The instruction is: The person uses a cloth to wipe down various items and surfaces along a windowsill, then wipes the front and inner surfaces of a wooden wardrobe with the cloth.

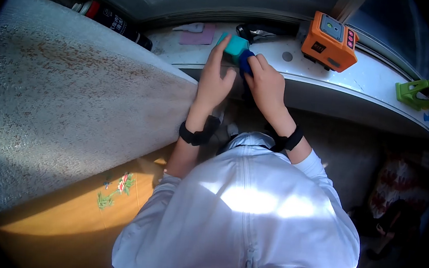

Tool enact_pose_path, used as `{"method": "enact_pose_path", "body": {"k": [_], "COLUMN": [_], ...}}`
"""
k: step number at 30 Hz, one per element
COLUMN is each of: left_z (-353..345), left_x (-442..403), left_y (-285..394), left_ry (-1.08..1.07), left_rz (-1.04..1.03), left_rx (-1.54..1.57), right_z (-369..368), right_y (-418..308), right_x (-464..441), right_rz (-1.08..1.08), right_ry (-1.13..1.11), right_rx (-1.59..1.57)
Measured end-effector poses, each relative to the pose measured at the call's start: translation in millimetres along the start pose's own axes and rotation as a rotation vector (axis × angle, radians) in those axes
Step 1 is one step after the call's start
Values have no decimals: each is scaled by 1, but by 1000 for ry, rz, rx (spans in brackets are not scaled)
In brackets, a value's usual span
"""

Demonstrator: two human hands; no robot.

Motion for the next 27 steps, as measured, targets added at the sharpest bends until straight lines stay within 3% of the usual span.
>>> {"method": "enact_pose_path", "body": {"k": [4,7,11,15,18,22,27], "left_z": [1,5,7,8,8,3,0], "left_x": [-3,-9,-10,-9,-14,-11,-12], "left_y": [-13,-15,-3,1,3,6,7], "left_ry": [31,116,149,161,186,229,305], "left_rz": [167,100,64,97,68,8,32], "left_rx": [187,154,47,8,-57,-167,-222], "right_z": [-3,6,33,12,-6,-8,-3], "right_y": [-3,5,2,-17,-3,-5,3], "right_x": [0,1,-4,-11,-3,0,10], "right_rz": [22,16,-23,63,-61,-74,-42], "right_ry": [-182,-166,107,5,-80,-118,-325], "right_rx": [87,-101,-274,-314,-234,-153,-314]}}
Point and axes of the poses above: each hand's wrist, its own x-axis away from the middle knuckle, its own z-axis out of the back of the hand, y = z × x, the point moved 7 cm from there along -x, towards the middle knuckle
